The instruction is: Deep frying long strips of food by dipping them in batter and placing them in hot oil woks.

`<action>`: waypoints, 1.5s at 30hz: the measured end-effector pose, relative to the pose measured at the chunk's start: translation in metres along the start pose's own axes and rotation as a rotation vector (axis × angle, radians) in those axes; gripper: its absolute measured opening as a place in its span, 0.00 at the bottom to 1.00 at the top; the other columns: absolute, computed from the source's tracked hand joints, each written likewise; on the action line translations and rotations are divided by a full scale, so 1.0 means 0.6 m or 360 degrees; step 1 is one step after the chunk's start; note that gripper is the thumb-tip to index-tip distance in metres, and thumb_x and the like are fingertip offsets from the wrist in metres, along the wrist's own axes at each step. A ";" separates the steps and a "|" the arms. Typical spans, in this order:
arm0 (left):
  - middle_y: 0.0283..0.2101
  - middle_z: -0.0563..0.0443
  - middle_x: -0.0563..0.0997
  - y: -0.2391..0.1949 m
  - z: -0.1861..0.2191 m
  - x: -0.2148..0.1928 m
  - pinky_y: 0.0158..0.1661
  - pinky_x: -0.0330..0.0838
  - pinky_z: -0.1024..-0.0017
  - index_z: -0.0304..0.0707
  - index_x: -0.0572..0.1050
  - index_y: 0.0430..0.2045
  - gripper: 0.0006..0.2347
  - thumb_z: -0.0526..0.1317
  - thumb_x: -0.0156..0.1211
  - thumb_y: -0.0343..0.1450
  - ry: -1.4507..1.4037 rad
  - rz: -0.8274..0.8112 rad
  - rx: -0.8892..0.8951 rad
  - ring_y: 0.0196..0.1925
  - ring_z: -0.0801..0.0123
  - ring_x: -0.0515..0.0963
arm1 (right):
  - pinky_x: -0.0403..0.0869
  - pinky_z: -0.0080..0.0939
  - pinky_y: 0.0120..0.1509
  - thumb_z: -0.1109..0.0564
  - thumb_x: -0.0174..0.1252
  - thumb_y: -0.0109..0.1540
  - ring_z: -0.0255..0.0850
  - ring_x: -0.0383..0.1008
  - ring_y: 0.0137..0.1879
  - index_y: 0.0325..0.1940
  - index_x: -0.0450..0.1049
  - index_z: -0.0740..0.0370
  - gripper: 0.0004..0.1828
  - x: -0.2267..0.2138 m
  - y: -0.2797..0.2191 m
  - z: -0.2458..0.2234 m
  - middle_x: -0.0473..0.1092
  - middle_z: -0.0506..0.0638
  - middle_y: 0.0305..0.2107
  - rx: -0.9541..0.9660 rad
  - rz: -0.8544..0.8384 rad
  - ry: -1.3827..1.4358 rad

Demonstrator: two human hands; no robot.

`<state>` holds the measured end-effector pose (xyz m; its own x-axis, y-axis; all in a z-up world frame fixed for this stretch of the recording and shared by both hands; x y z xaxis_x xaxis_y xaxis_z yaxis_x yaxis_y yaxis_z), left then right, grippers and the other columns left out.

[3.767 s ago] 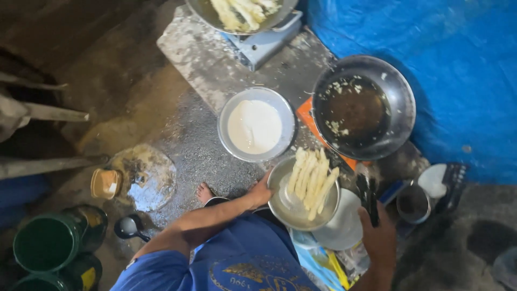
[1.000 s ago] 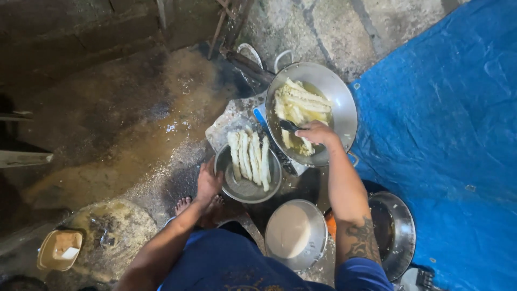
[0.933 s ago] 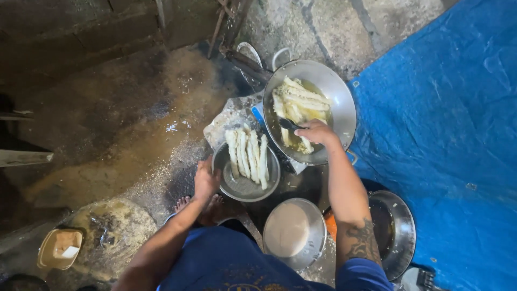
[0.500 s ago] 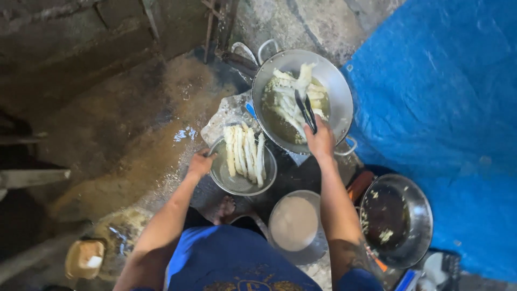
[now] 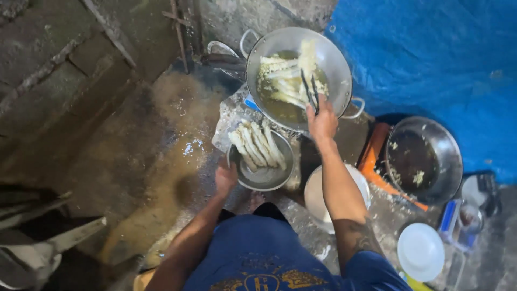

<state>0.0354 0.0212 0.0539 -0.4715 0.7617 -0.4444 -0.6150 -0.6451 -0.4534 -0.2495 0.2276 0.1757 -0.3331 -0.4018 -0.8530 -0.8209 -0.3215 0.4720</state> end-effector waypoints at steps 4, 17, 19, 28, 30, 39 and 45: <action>0.56 0.21 0.75 -0.075 0.088 -0.086 0.51 0.77 0.44 0.36 0.63 0.67 0.25 0.42 0.53 0.73 -0.0313 -0.0341 0.0092 0.55 0.33 0.78 | 0.77 0.64 0.50 0.44 0.62 0.64 0.61 0.79 0.51 0.67 0.72 0.54 0.28 -0.028 -0.006 -0.012 0.76 0.60 0.47 0.0107 -0.0036 -0.0027; 0.50 0.32 0.71 -0.056 0.115 -0.144 0.47 0.86 0.54 0.53 0.43 0.76 0.36 0.35 0.59 0.75 -0.0719 -0.1053 -0.0219 0.47 0.52 0.82 | 0.76 0.55 0.42 0.46 0.66 0.66 0.61 0.79 0.42 0.62 0.75 0.64 0.26 -0.068 -0.097 -0.038 0.76 0.62 0.38 0.0042 0.0308 0.0026; 0.49 0.32 0.71 -0.040 0.098 -0.135 0.46 0.86 0.54 0.52 0.43 0.76 0.36 0.36 0.59 0.75 -0.0706 -0.1064 -0.0210 0.47 0.52 0.82 | 0.76 0.55 0.41 0.46 0.65 0.67 0.61 0.78 0.42 0.63 0.74 0.63 0.26 -0.097 -0.114 -0.054 0.75 0.60 0.39 0.0035 0.0285 0.0022; 0.57 0.20 0.68 -0.040 0.113 -0.152 0.50 0.85 0.56 0.46 0.40 0.76 0.36 0.36 0.57 0.75 -0.0640 -0.1121 -0.0179 0.51 0.45 0.81 | 0.74 0.67 0.59 0.36 0.58 0.65 0.62 0.75 0.59 0.65 0.74 0.54 0.30 -0.174 -0.274 -0.187 0.75 0.60 0.53 0.0317 -0.0991 -0.0059; 0.58 0.19 0.68 -0.031 0.102 -0.143 0.51 0.85 0.55 0.44 0.41 0.76 0.35 0.37 0.56 0.75 -0.0622 -0.1122 -0.0167 0.53 0.42 0.81 | 0.78 0.65 0.54 0.32 0.57 0.63 0.59 0.80 0.53 0.63 0.75 0.48 0.29 -0.164 -0.271 -0.215 0.77 0.54 0.50 0.0409 -0.1259 -0.0231; 0.57 0.19 0.68 -0.032 0.089 -0.132 0.51 0.83 0.53 0.39 0.46 0.75 0.36 0.39 0.61 0.73 -0.0602 -0.1022 -0.0157 0.52 0.39 0.81 | 0.76 0.62 0.62 0.30 0.56 0.61 0.61 0.78 0.58 0.50 0.81 0.67 0.37 -0.265 -0.075 -0.221 0.78 0.65 0.46 0.0498 -0.1923 -0.0407; 0.58 0.21 0.69 -0.065 0.145 -0.153 0.54 0.79 0.48 0.42 0.46 0.76 0.36 0.41 0.61 0.72 -0.0617 -0.0918 -0.0122 0.55 0.34 0.79 | 0.78 0.64 0.52 0.40 0.63 0.61 0.63 0.81 0.50 0.48 0.81 0.65 0.26 -0.191 0.111 -0.108 0.79 0.66 0.38 0.0145 -0.1397 -0.0588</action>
Point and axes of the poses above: each hand's wrist, its own y-axis towards the middle knuckle, its own x-axis out of the palm, z = x × y, the point moved 1 cm from there along y, towards the middle knuckle
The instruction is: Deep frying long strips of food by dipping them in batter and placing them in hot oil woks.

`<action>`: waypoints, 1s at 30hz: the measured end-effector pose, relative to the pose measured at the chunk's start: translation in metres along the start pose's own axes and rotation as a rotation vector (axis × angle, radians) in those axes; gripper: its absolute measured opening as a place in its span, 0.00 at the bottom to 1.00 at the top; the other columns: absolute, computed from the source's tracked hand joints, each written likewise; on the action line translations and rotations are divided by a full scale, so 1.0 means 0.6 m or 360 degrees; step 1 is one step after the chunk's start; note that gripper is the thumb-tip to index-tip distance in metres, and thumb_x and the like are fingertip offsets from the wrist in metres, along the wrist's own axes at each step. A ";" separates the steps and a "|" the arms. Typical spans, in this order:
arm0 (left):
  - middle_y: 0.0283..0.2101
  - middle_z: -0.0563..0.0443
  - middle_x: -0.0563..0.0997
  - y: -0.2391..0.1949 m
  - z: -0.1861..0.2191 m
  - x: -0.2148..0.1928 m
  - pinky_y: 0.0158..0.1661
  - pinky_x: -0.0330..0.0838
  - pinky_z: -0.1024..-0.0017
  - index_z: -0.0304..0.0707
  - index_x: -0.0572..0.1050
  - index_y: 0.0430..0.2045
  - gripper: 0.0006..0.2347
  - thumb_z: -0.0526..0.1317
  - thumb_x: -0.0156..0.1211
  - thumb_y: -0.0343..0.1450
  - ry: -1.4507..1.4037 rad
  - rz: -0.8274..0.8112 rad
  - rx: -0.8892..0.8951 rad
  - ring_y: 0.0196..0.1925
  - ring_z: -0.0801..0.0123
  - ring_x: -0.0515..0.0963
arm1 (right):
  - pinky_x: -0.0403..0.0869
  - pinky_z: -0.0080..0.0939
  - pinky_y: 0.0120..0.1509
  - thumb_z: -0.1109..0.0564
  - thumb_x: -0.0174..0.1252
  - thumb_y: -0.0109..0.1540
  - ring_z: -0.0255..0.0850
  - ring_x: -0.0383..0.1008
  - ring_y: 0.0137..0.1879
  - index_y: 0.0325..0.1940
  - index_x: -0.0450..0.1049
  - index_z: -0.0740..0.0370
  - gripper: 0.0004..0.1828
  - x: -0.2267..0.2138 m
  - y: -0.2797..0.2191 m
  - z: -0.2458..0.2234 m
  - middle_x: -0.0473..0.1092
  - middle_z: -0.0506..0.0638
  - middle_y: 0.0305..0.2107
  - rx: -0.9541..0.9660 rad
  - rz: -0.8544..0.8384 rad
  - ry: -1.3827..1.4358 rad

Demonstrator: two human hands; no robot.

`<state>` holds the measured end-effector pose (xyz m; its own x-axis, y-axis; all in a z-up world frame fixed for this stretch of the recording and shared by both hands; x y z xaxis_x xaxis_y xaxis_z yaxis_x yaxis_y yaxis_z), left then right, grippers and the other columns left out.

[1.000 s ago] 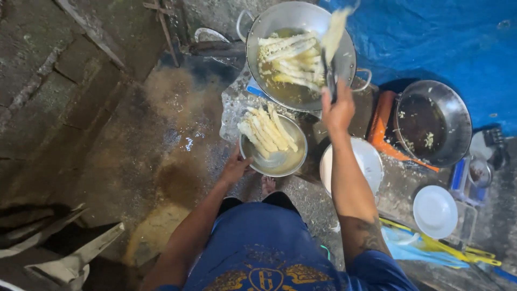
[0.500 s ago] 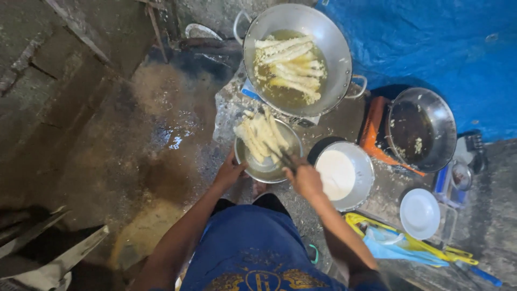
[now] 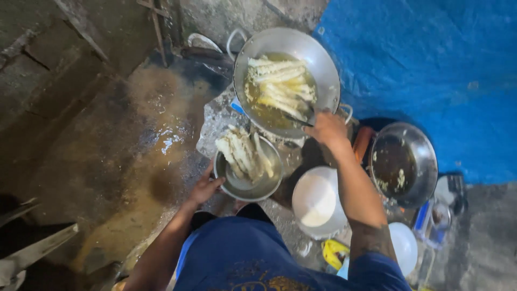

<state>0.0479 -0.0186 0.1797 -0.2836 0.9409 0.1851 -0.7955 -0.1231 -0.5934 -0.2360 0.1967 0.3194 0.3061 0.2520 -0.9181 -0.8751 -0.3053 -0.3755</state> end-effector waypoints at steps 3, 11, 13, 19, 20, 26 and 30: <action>0.57 0.19 0.70 -0.007 0.002 0.006 0.49 0.81 0.46 0.38 0.49 0.75 0.37 0.38 0.63 0.71 -0.0061 0.0035 -0.0034 0.52 0.32 0.80 | 0.74 0.65 0.61 0.29 0.62 0.57 0.63 0.77 0.59 0.54 0.80 0.66 0.39 0.017 0.089 0.006 0.78 0.66 0.49 -0.0089 -0.0201 -0.0107; 0.54 0.23 0.70 0.008 -0.027 0.025 0.44 0.81 0.44 0.44 0.53 0.75 0.36 0.30 0.63 0.70 -0.0214 0.0210 0.0008 0.45 0.32 0.81 | 0.69 0.66 0.70 0.23 0.53 0.60 0.62 0.70 0.68 0.60 0.76 0.68 0.46 0.034 0.154 0.008 0.73 0.66 0.58 -0.0468 -0.0414 -0.0282; 0.56 0.24 0.68 -0.001 -0.014 0.027 0.45 0.82 0.44 0.44 0.53 0.75 0.36 0.30 0.63 0.70 -0.0232 0.0221 -0.0009 0.46 0.31 0.81 | 0.70 0.66 0.67 0.24 0.57 0.59 0.63 0.72 0.66 0.58 0.77 0.68 0.45 0.040 0.179 0.024 0.74 0.67 0.56 -0.0486 -0.0441 -0.0283; 0.58 0.23 0.66 0.000 -0.017 0.028 0.45 0.83 0.44 0.45 0.54 0.74 0.36 0.31 0.64 0.69 -0.0208 0.0233 -0.0030 0.46 0.29 0.81 | 0.73 0.63 0.63 0.28 0.61 0.58 0.64 0.74 0.63 0.55 0.78 0.69 0.41 -0.006 0.152 -0.011 0.76 0.68 0.53 -0.0566 -0.0511 -0.0325; 0.58 0.24 0.65 0.004 -0.023 0.028 0.45 0.83 0.45 0.45 0.55 0.74 0.35 0.31 0.63 0.69 -0.0213 0.0235 -0.0030 0.45 0.31 0.82 | 0.73 0.63 0.63 0.31 0.61 0.59 0.65 0.74 0.63 0.55 0.78 0.71 0.39 -0.042 0.116 -0.031 0.75 0.69 0.53 -0.0586 -0.0536 -0.0326; 0.57 0.27 0.66 0.009 -0.039 0.027 0.43 0.84 0.48 0.44 0.57 0.73 0.35 0.31 0.64 0.68 -0.0244 0.0272 -0.0005 0.40 0.40 0.82 | 0.75 0.60 0.60 0.35 0.64 0.58 0.62 0.76 0.59 0.58 0.79 0.64 0.34 0.012 0.182 0.001 0.77 0.63 0.51 -0.0574 -0.0490 -0.0115; 0.56 0.27 0.67 0.018 -0.051 0.022 0.45 0.84 0.47 0.45 0.56 0.74 0.35 0.31 0.63 0.69 -0.0232 0.0268 -0.0016 0.40 0.41 0.82 | 0.73 0.55 0.65 0.35 0.64 0.56 0.57 0.75 0.63 0.63 0.76 0.54 0.35 0.010 0.174 0.009 0.76 0.59 0.56 -0.0581 -0.0507 0.0001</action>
Point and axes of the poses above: each hand's wrist, its own y-axis towards the middle knuckle, its own x-axis out of the palm, z = x × y, the point moved 1 cm from there along y, towards the middle knuckle
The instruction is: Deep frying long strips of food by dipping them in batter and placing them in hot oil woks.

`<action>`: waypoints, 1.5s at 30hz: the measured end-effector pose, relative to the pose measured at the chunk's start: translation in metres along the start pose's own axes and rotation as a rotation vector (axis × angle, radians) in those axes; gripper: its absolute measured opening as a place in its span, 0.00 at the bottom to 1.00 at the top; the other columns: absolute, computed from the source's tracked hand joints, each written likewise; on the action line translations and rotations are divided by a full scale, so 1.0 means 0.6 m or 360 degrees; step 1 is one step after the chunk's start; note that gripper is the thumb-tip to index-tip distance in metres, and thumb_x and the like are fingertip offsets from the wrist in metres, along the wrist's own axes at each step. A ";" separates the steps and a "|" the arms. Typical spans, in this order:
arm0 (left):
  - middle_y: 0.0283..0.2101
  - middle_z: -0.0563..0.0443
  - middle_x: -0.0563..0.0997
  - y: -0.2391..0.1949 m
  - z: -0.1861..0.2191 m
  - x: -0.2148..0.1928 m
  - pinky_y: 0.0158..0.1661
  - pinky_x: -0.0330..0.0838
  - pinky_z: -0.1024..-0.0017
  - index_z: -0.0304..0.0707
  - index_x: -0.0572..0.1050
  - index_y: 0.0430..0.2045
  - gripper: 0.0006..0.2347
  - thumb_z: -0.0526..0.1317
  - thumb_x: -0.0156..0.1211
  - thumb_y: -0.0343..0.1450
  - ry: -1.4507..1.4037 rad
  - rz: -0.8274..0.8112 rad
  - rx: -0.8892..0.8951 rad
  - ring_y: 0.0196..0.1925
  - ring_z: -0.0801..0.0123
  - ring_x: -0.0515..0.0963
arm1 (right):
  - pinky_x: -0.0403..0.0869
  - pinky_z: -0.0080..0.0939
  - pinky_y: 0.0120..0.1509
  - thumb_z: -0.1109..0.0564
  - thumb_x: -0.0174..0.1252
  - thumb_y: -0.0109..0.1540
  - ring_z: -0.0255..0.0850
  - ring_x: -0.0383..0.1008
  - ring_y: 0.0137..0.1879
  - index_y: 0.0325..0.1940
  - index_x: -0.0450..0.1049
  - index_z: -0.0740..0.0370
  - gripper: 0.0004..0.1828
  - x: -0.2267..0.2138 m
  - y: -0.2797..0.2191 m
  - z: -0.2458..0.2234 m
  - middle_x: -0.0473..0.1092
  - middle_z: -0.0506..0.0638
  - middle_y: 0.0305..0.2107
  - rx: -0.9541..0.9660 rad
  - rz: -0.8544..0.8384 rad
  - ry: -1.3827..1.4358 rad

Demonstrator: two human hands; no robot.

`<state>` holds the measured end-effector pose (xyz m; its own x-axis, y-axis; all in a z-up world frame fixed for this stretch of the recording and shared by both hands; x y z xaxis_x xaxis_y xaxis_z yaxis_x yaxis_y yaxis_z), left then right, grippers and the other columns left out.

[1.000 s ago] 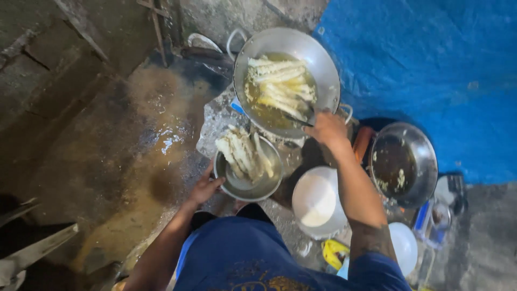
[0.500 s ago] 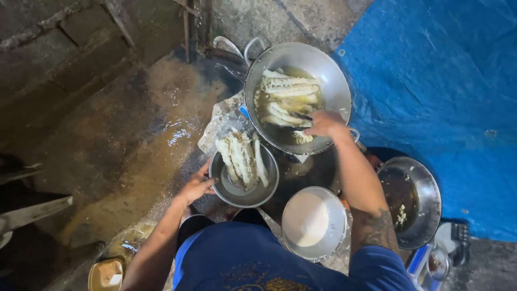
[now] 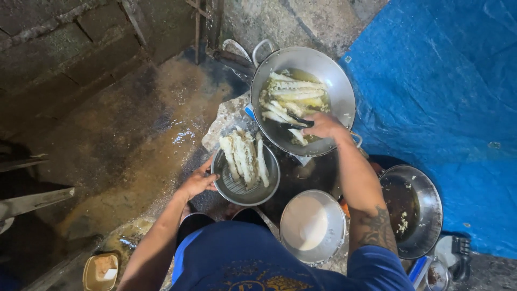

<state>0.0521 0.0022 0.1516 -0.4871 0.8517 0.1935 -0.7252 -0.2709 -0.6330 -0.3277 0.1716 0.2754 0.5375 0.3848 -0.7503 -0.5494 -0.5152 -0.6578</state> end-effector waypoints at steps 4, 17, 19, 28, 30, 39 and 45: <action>0.54 0.29 0.68 -0.004 0.001 0.001 0.43 0.85 0.49 0.47 0.57 0.73 0.36 0.31 0.64 0.68 0.0006 0.0003 0.0027 0.38 0.45 0.82 | 0.71 0.56 0.68 0.39 0.65 0.57 0.60 0.72 0.65 0.65 0.75 0.53 0.34 0.005 -0.026 0.023 0.73 0.63 0.59 -0.0083 0.0109 0.0387; 0.59 0.26 0.71 0.010 -0.015 -0.007 0.44 0.84 0.46 0.51 0.56 0.74 0.34 0.32 0.64 0.70 0.0005 -0.0018 -0.0015 0.44 0.39 0.83 | 0.72 0.57 0.65 0.49 0.71 0.64 0.64 0.72 0.61 0.62 0.74 0.71 0.29 0.075 -0.046 0.080 0.72 0.73 0.53 -0.0292 0.1842 0.0879; 0.57 0.27 0.72 -0.002 0.001 -0.003 0.42 0.85 0.50 0.50 0.56 0.74 0.35 0.32 0.65 0.70 0.0030 -0.0028 0.0000 0.42 0.43 0.83 | 0.73 0.57 0.61 0.53 0.72 0.62 0.63 0.74 0.57 0.63 0.75 0.69 0.28 0.089 -0.027 0.080 0.74 0.71 0.50 -0.0348 0.2087 0.0762; 0.56 0.23 0.71 -0.001 0.003 -0.011 0.41 0.86 0.52 0.46 0.52 0.75 0.36 0.34 0.64 0.70 0.0085 -0.0090 0.0021 0.43 0.42 0.83 | 0.76 0.66 0.50 0.39 0.60 0.65 0.64 0.80 0.47 0.67 0.73 0.56 0.30 0.184 0.029 0.038 0.78 0.66 0.36 0.0442 0.1533 0.0535; 0.56 0.23 0.71 -0.011 0.012 -0.006 0.41 0.86 0.53 0.46 0.52 0.75 0.36 0.34 0.63 0.70 0.0076 -0.0086 0.0022 0.43 0.42 0.83 | 0.76 0.66 0.48 0.42 0.60 0.67 0.66 0.80 0.46 0.68 0.72 0.62 0.30 0.139 -0.027 0.017 0.78 0.70 0.35 0.0446 0.1596 0.0508; 0.56 0.32 0.75 0.025 -0.026 -0.023 0.39 0.87 0.65 0.70 0.46 0.75 0.37 0.38 0.57 0.72 0.0228 -0.0225 0.0101 0.41 0.53 0.85 | 0.76 0.56 0.66 0.49 0.59 0.73 0.57 0.74 0.64 0.70 0.65 0.67 0.27 0.076 -0.099 -0.009 0.72 0.63 0.60 -0.0179 0.2780 0.0314; 0.59 0.31 0.76 0.051 -0.046 -0.027 0.43 0.87 0.61 0.71 0.51 0.73 0.38 0.40 0.62 0.67 0.0103 -0.0203 0.0101 0.46 0.49 0.86 | 0.71 0.69 0.51 0.38 0.51 0.68 0.68 0.74 0.51 0.68 0.66 0.55 0.29 0.211 0.000 -0.009 0.73 0.65 0.48 0.0592 0.1546 0.0556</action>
Point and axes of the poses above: each hand's wrist, its own y-axis towards the middle knuckle, its own x-axis out of the palm, z = x × y, the point moved 1 cm from there along y, towards the middle knuckle
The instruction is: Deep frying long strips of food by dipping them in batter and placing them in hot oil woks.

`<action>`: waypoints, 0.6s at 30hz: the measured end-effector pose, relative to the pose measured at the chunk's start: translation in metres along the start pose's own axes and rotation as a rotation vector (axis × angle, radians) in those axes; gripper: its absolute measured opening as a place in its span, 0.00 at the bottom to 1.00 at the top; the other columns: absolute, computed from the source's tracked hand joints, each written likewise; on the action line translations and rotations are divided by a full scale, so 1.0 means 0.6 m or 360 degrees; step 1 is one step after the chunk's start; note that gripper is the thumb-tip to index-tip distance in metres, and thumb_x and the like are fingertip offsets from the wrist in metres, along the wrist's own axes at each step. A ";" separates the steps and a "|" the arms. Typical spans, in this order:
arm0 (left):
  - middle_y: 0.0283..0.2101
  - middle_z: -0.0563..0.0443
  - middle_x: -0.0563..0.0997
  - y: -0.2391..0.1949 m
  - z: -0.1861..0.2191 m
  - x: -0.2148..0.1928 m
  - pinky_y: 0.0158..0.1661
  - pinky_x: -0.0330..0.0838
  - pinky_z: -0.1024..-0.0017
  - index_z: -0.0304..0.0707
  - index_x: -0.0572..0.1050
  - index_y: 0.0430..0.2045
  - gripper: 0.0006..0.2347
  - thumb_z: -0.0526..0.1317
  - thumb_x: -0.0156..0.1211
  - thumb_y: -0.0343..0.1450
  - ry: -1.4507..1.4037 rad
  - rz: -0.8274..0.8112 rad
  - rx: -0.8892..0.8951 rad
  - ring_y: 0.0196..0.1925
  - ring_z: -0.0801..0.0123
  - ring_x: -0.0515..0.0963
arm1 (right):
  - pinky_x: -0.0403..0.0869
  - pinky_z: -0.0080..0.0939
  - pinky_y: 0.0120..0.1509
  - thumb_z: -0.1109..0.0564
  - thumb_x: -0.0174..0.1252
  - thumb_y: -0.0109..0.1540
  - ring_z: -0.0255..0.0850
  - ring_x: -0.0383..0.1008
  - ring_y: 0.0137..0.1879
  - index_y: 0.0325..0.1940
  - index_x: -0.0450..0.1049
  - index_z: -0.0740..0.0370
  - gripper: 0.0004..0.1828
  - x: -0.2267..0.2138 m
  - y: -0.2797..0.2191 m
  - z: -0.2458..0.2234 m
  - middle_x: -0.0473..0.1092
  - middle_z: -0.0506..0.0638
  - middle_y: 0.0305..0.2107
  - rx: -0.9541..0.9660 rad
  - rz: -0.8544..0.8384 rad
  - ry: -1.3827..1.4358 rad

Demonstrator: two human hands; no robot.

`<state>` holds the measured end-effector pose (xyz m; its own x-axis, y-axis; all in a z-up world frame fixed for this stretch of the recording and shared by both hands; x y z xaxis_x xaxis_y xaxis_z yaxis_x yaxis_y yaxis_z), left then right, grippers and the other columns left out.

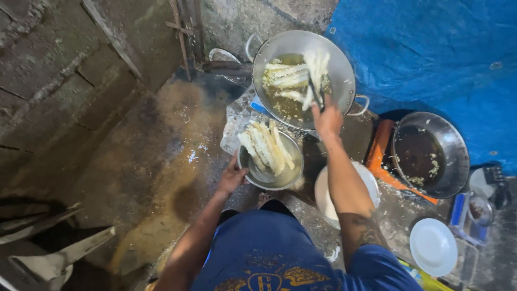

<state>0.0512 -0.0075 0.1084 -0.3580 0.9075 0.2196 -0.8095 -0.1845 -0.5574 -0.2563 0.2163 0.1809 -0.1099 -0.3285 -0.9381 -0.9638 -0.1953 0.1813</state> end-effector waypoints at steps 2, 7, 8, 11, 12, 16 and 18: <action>0.64 0.37 0.74 0.005 -0.016 -0.004 0.41 0.87 0.65 0.69 0.52 0.73 0.40 0.50 0.65 0.63 0.0140 0.0021 0.0028 0.47 0.54 0.86 | 0.73 0.61 0.56 0.40 0.52 0.68 0.66 0.75 0.55 0.73 0.64 0.60 0.33 -0.018 0.008 0.016 0.74 0.67 0.53 -0.0129 0.0224 -0.0009; 0.55 0.41 0.80 0.032 -0.049 -0.003 0.39 0.87 0.62 0.64 0.56 0.72 0.36 0.41 0.65 0.66 0.0029 0.0094 0.0032 0.41 0.59 0.86 | 0.69 0.56 0.65 0.52 0.59 0.73 0.61 0.72 0.63 0.70 0.65 0.67 0.25 -0.274 0.028 -0.083 0.71 0.65 0.59 -0.0729 0.1041 0.0294; 0.54 0.43 0.80 0.033 -0.044 -0.002 0.39 0.87 0.61 0.65 0.56 0.73 0.36 0.41 0.64 0.67 0.0043 0.0112 0.0028 0.41 0.61 0.85 | 0.74 0.55 0.60 0.53 0.58 0.76 0.61 0.74 0.58 0.71 0.61 0.64 0.23 -0.330 0.022 -0.117 0.72 0.65 0.57 -0.0937 0.1249 0.0329; 0.60 0.48 0.78 0.004 0.003 0.005 0.37 0.86 0.65 0.66 0.54 0.73 0.36 0.36 0.58 0.68 0.0086 0.0035 -0.0055 0.44 0.61 0.83 | 0.63 0.57 0.79 0.53 0.63 0.74 0.55 0.66 0.74 0.71 0.64 0.66 0.25 -0.272 0.034 -0.082 0.67 0.61 0.66 -0.0699 0.1240 0.0441; 0.60 0.48 0.78 -0.001 0.010 0.004 0.37 0.86 0.65 0.66 0.54 0.73 0.36 0.36 0.58 0.68 0.0089 0.0031 -0.0056 0.44 0.61 0.83 | 0.63 0.57 0.79 0.53 0.63 0.74 0.55 0.66 0.74 0.71 0.64 0.66 0.25 -0.242 0.014 -0.089 0.67 0.61 0.66 -0.0695 0.1241 0.0437; 0.59 0.33 0.73 -0.026 0.036 -0.007 0.42 0.86 0.63 0.56 0.49 0.75 0.35 0.38 0.61 0.72 0.0174 -0.0079 -0.0013 0.45 0.54 0.84 | 0.73 0.62 0.58 0.47 0.57 0.69 0.62 0.76 0.56 0.66 0.71 0.65 0.26 -0.077 -0.053 -0.043 0.75 0.65 0.52 -0.0238 0.0576 0.0125; 0.55 0.27 0.72 -0.034 0.054 -0.014 0.44 0.86 0.60 0.45 0.48 0.76 0.36 0.41 0.63 0.73 0.0162 -0.0136 0.0023 0.43 0.54 0.84 | 0.78 0.67 0.50 0.40 0.63 0.67 0.65 0.79 0.50 0.65 0.73 0.63 0.31 -0.042 -0.078 -0.026 0.76 0.66 0.46 0.0060 0.0294 -0.0142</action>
<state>0.0556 -0.0233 0.1440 -0.2393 0.9536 0.1830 -0.8419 -0.1099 -0.5283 -0.2047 0.2195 0.2004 -0.3050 -0.2718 -0.9127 -0.9335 -0.1042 0.3430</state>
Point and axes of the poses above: each hand's wrist, its own y-axis towards the middle knuckle, its own x-axis out of the palm, z = x × y, the point moved 1 cm from there along y, towards the middle knuckle
